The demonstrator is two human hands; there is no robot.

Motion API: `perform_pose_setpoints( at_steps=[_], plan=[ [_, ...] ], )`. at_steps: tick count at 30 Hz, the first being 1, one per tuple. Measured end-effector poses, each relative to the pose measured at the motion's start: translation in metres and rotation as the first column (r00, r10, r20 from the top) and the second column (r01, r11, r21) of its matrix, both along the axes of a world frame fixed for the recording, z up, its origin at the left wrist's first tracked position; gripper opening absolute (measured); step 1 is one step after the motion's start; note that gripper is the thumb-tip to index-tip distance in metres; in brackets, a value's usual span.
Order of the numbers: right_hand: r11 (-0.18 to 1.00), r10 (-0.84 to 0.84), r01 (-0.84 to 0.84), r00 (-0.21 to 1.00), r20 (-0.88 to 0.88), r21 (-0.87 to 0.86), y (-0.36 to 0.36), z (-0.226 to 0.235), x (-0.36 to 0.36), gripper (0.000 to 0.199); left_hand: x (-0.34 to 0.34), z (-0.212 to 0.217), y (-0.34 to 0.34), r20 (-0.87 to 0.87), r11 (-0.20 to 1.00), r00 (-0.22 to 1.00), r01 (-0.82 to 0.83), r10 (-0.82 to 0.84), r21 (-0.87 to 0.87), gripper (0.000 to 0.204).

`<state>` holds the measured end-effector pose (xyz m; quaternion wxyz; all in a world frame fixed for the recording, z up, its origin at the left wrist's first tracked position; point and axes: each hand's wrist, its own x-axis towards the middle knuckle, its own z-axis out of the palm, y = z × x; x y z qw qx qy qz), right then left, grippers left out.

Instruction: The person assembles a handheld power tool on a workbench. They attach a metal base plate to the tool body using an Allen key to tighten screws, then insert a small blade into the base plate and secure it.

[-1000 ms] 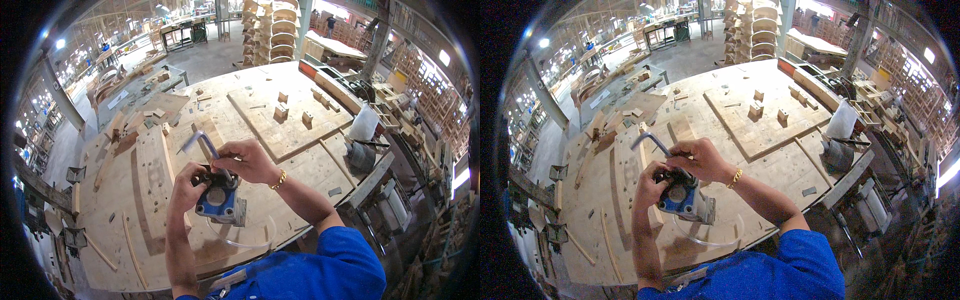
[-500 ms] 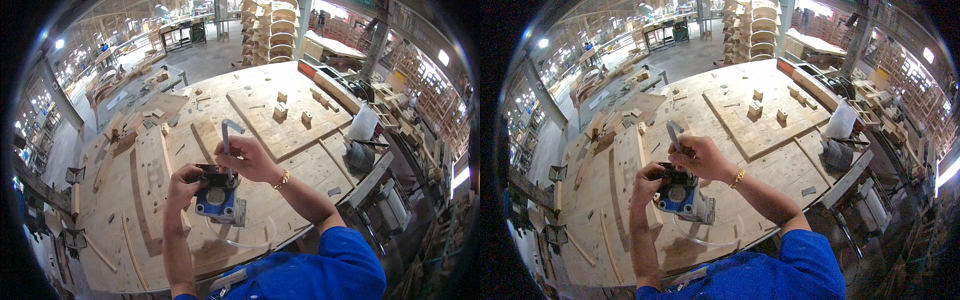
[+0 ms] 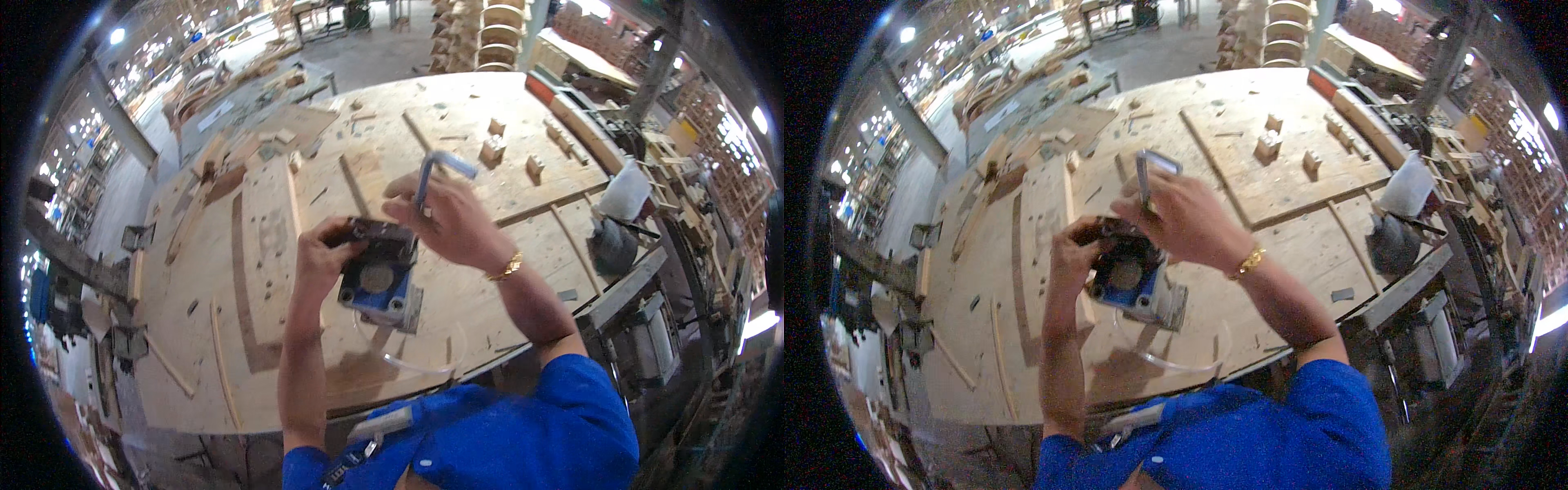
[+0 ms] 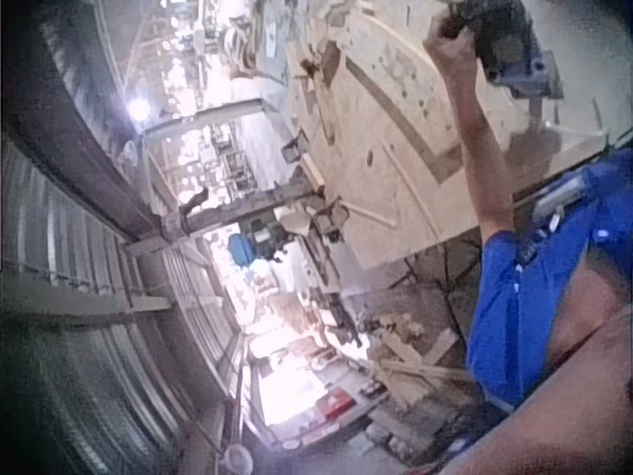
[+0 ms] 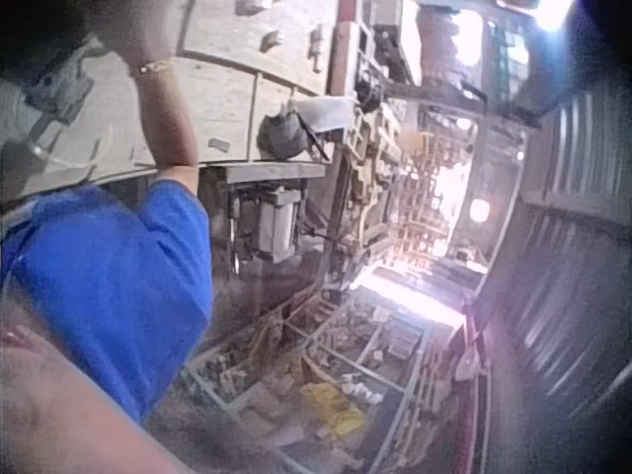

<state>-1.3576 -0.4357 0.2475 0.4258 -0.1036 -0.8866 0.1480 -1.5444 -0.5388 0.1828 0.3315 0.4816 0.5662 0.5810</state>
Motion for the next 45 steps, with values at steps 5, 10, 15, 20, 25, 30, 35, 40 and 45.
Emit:
perform_pose_setpoints(
  at_steps=[5, 10, 15, 20, 25, 30, 35, 40, 45],
  plan=[
    [0.986, -0.021, 0.073, 0.948, 0.318, -0.151, -0.004, 0.024, 0.007, 0.030, 0.000, -0.014, -0.001, 0.052, 0.998, 0.999, -0.006, 0.003, 0.064, 0.021],
    [0.983, 0.082, -0.032, 0.958, 0.274, -0.182, -0.005, 0.026, 0.007, 0.024, -0.002, -0.014, -0.001, 0.051, 0.999, 0.999, -0.008, 0.005, 0.051, 0.021],
    [0.882, 0.214, -0.099, 0.955, 0.204, -0.461, 0.010, 0.025, 0.007, 0.024, 0.003, -0.013, -0.001, 0.074, 0.997, 0.996, -0.052, 0.048, 0.056, 0.024],
    [0.835, 0.355, -0.210, 0.912, 0.206, -0.508, 0.011, 0.024, 0.014, 0.024, 0.002, -0.012, -0.002, 0.093, 0.997, 0.994, -0.061, 0.058, 0.036, 0.024],
    [0.645, 0.513, -0.453, 0.854, -0.091, -0.615, 0.002, 0.017, 0.012, 0.026, -0.002, -0.014, -0.003, 0.164, 0.999, 0.985, -0.040, 0.044, -0.024, 0.022],
    [0.474, 0.491, -0.618, 0.777, -0.395, -0.627, 0.015, 0.020, 0.014, 0.026, 0.001, -0.011, -0.003, 0.134, 0.997, 0.987, -0.083, 0.083, -0.006, 0.021],
    [0.441, 0.462, -0.599, 0.790, -0.403, -0.668, 0.021, 0.014, 0.014, 0.032, 0.001, -0.009, -0.005, 0.154, 0.997, 0.985, -0.075, 0.076, -0.013, 0.022],
    [0.498, 0.382, -0.543, 0.837, -0.391, -0.676, 0.020, 0.011, 0.012, 0.034, 0.002, -0.002, -0.006, 0.099, 0.995, 0.990, -0.094, 0.097, -0.035, 0.022],
    [0.492, 0.305, -0.486, 0.873, -0.380, -0.722, 0.043, -0.007, 0.032, 0.021, 0.000, -0.010, -0.004, 0.098, 0.996, 0.992, -0.088, 0.085, 0.030, 0.022]
  ],
)
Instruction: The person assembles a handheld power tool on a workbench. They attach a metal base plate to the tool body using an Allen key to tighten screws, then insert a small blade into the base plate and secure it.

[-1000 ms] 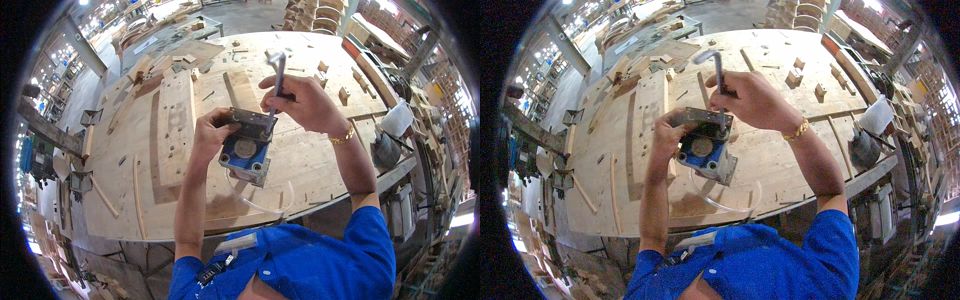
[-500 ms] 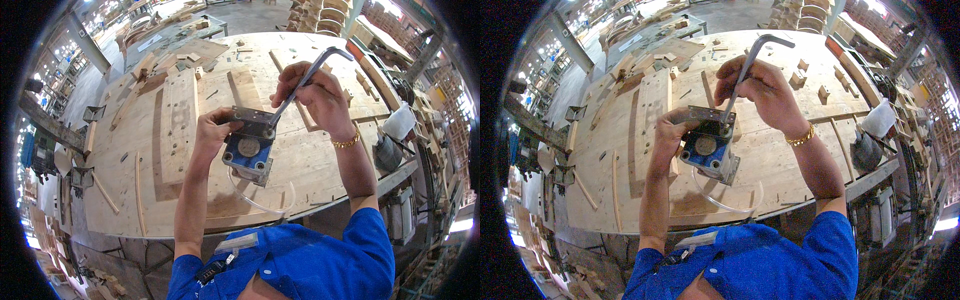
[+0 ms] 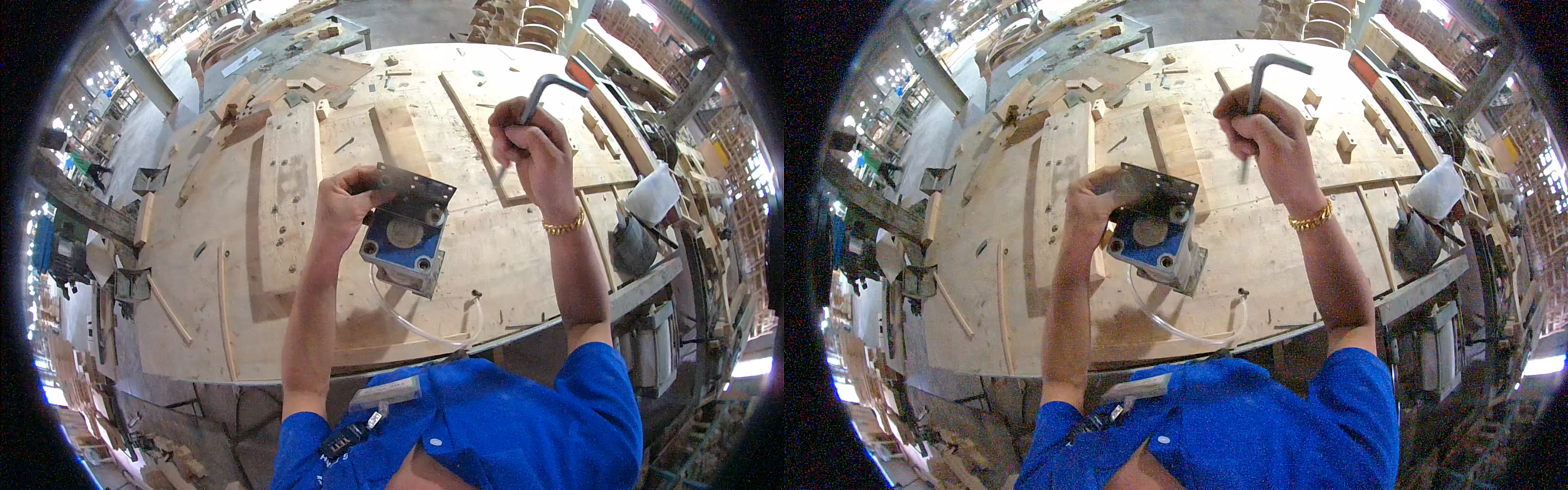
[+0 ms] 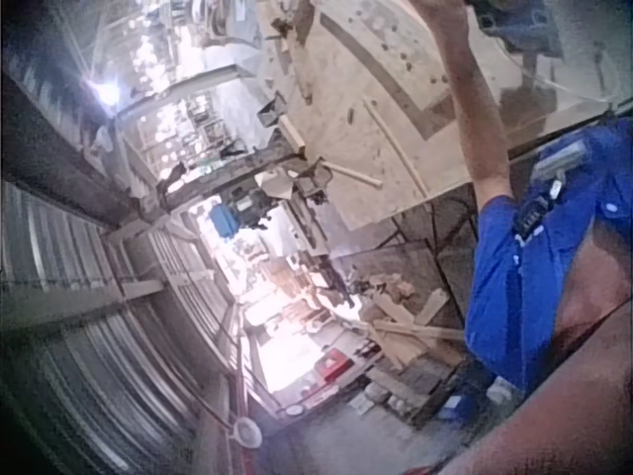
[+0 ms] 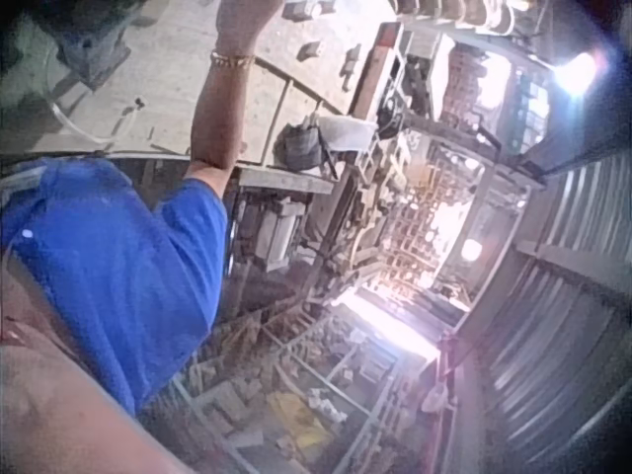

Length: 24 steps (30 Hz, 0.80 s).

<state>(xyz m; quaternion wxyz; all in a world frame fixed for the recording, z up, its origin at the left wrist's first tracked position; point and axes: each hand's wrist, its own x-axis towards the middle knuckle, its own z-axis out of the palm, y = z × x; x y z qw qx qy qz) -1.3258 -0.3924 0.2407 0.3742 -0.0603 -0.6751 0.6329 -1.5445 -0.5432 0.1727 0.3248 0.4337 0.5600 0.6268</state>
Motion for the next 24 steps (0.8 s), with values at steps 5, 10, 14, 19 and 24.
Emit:
perform_pose_setpoints(
  at_steps=[5, 10, 14, 19, 24],
  plan=[
    [0.963, -0.203, 0.085, 0.856, 0.475, 0.257, -0.010, -0.050, -0.006, 0.030, 0.000, -0.006, 0.003, 0.044, 0.999, 0.999, 0.007, -0.008, 0.031, 0.023],
    [0.935, -0.231, 0.085, 0.882, 0.410, 0.344, -0.028, -0.072, -0.027, 0.026, 0.002, -0.003, 0.003, -0.004, 1.000, 1.000, -0.029, 0.029, 0.008, 0.022],
    [0.885, -0.371, 0.228, 0.871, 0.321, 0.406, -0.036, -0.075, -0.037, 0.020, 0.000, -0.005, 0.001, -0.031, 0.999, 0.998, -0.048, 0.048, 0.006, 0.021],
    [0.841, -0.448, 0.295, 0.849, 0.278, 0.454, -0.040, -0.072, -0.034, 0.019, -0.003, -0.005, 0.002, -0.016, 0.997, 0.998, -0.068, 0.067, -0.032, 0.026],
    [0.813, -0.477, 0.321, 0.846, 0.240, 0.487, -0.041, -0.072, -0.034, 0.021, -0.001, 0.001, 0.002, 0.145, 0.999, 0.989, -0.030, 0.034, -0.030, 0.029]
  ],
)
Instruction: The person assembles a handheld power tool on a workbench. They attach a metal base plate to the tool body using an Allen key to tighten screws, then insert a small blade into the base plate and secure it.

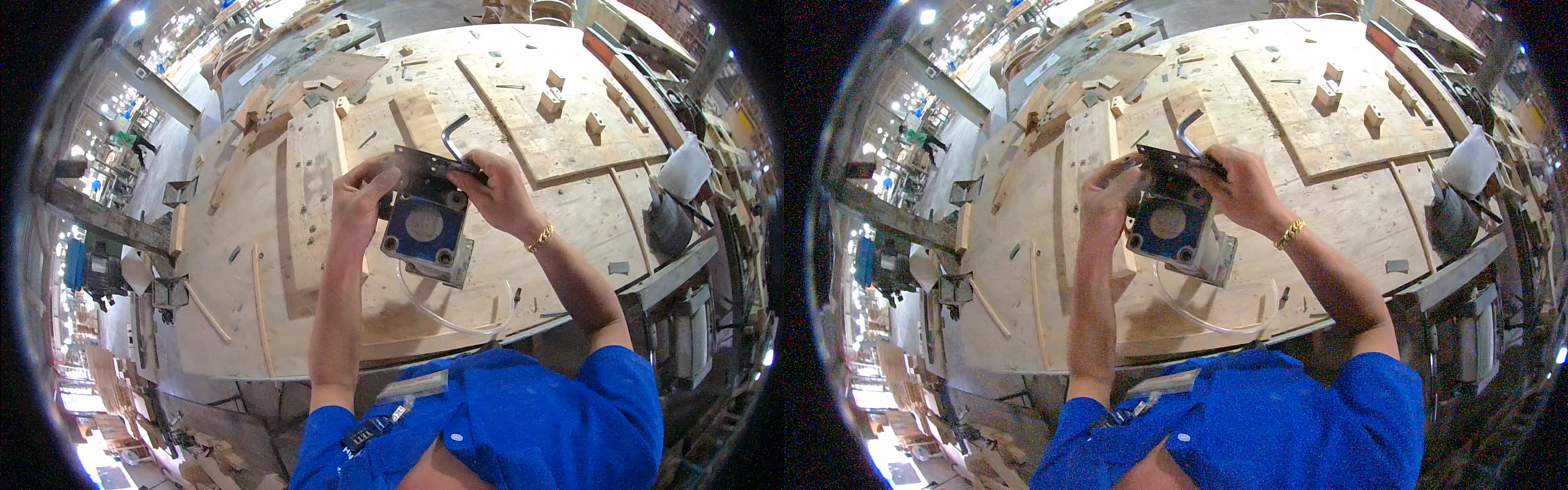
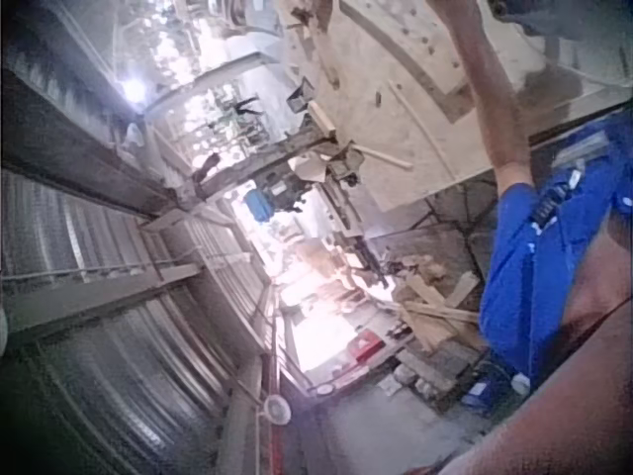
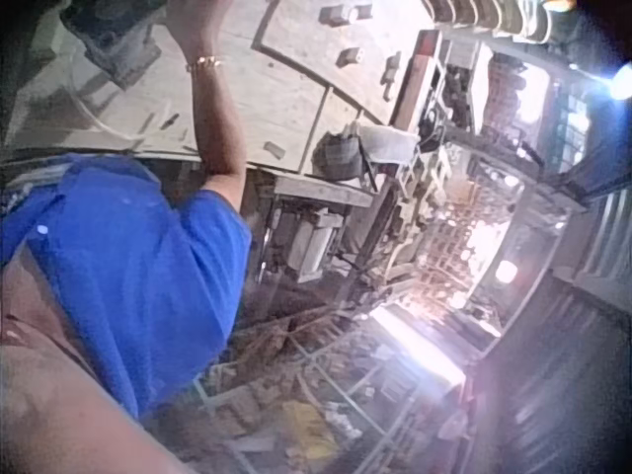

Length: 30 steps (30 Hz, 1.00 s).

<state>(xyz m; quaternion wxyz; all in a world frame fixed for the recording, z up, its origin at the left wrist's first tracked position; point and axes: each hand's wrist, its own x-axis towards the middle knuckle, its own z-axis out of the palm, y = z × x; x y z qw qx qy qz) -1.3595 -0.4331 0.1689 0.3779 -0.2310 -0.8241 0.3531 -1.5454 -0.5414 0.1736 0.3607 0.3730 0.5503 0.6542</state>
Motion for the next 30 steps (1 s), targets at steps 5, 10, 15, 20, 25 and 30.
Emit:
perform_pose_setpoints(
  at_steps=[5, 10, 15, 20, 25, 30],
  plan=[
    [1.000, -0.010, 0.010, 0.999, -0.037, 0.006, -0.002, -0.004, 0.000, 0.021, 0.004, 0.004, 0.000, -0.140, 0.999, 0.989, -0.038, 0.036, -0.012, 0.032],
    [0.998, -0.012, 0.017, 0.997, -0.070, 0.065, -0.005, 0.000, 0.000, 0.019, 0.004, 0.003, 0.000, -0.285, 0.997, 0.958, -0.057, 0.043, -0.041, 0.030],
    [0.996, -0.023, 0.029, 0.997, -0.070, 0.082, -0.002, 0.000, -0.001, 0.016, 0.007, 0.004, 0.006, -0.373, 0.999, 0.927, -0.051, 0.043, -0.009, 0.027],
    [0.986, -0.060, 0.079, 0.990, -0.128, 0.146, -0.009, -0.011, -0.009, 0.019, 0.002, 0.000, -0.001, -0.321, 0.999, 0.947, -0.033, 0.025, -0.021, 0.023],
    [0.983, -0.158, 0.164, 0.984, -0.078, 0.085, -0.015, -0.010, 0.001, 0.016, -0.004, 0.001, 0.002, -0.145, 0.989, 0.978, 0.148, -0.147, -0.001, 0.024],
    [0.985, -0.147, 0.153, 0.987, -0.071, 0.084, -0.017, -0.008, -0.003, 0.018, -0.011, -0.006, 0.006, -0.171, 0.985, 0.970, 0.171, -0.173, -0.027, 0.027]
  ],
)
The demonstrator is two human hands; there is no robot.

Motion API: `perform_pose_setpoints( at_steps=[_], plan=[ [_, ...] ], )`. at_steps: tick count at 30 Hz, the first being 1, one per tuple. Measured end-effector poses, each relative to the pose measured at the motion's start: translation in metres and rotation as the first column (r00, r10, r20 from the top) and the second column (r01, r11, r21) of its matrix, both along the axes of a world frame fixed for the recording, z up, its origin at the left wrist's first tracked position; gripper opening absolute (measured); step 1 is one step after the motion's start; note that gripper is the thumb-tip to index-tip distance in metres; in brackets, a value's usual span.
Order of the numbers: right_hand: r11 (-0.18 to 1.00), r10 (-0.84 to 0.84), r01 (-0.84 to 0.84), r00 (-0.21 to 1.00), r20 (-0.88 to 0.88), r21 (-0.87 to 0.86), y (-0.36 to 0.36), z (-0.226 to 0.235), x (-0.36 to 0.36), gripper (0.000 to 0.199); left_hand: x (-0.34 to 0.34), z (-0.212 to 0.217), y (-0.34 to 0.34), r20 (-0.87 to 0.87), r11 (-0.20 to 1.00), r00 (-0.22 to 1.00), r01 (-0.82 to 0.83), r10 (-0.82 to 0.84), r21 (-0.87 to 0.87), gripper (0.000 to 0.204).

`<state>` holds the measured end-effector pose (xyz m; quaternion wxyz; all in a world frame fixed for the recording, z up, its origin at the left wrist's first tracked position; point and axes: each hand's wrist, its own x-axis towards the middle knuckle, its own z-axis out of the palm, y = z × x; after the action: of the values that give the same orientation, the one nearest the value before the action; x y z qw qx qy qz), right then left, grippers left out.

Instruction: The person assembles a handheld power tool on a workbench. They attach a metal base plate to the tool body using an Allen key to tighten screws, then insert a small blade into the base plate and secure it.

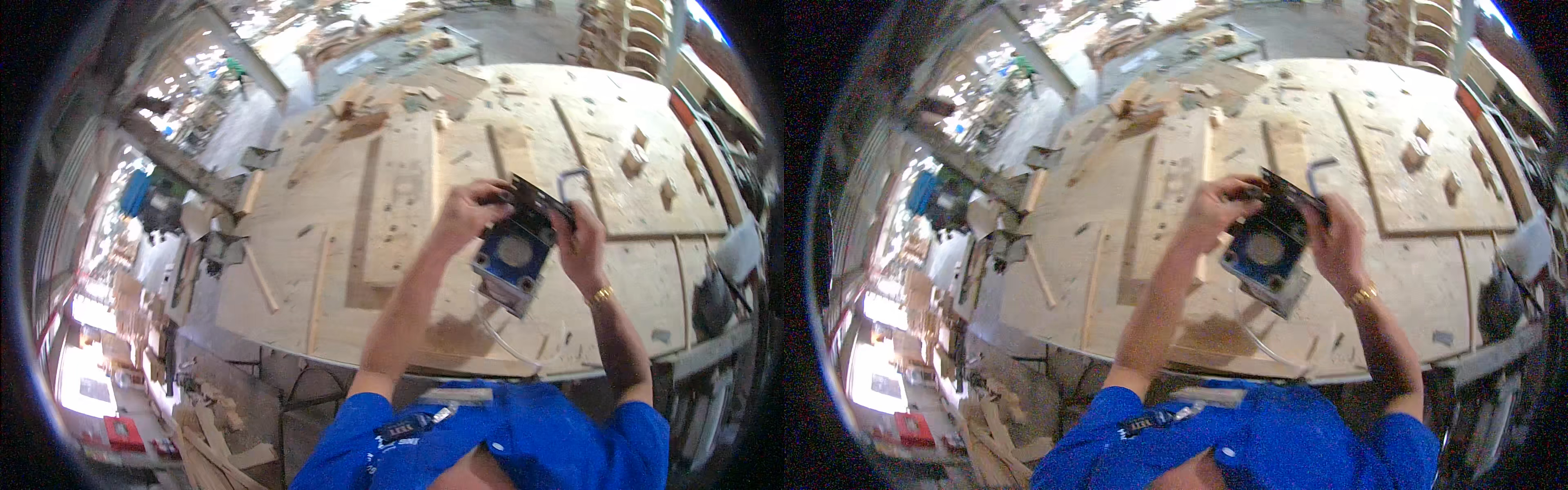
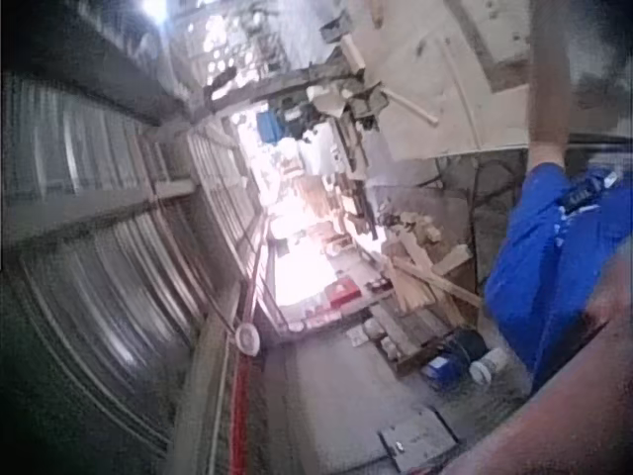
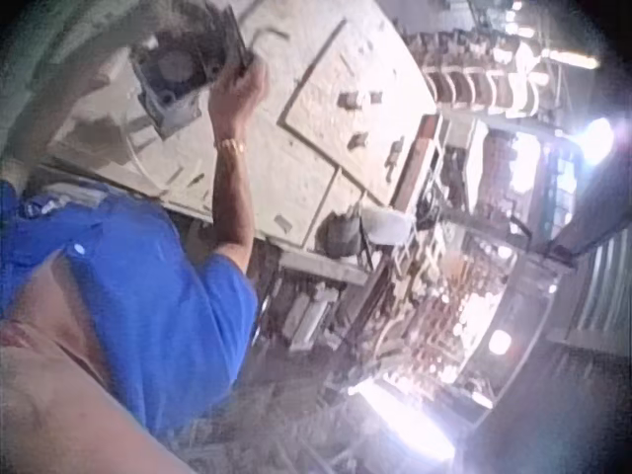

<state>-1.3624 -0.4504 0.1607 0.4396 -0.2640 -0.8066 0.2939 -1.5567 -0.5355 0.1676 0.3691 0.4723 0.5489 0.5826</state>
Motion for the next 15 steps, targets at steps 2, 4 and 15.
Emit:
perform_pose_setpoints(
  at_steps=[2, 4, 15],
  plan=[
    [0.998, -0.014, 0.014, 1.000, -0.003, 0.059, 0.000, -0.004, -0.002, 0.019, 0.002, -0.004, -0.003, -0.001, 1.000, 1.000, -0.013, 0.013, -0.010, 0.031],
    [0.995, -0.001, 0.003, 1.000, -0.020, 0.095, 0.004, -0.004, 0.000, 0.021, 0.007, 0.009, -0.008, 0.010, 0.999, 1.000, -0.030, 0.030, -0.028, 0.033],
    [0.994, -0.075, 0.081, 0.994, -0.076, 0.074, -0.009, 0.005, 0.018, 0.020, 0.005, 0.010, -0.005, -0.068, 0.997, 0.995, 0.072, -0.073, -0.014, 0.056]
  ],
)
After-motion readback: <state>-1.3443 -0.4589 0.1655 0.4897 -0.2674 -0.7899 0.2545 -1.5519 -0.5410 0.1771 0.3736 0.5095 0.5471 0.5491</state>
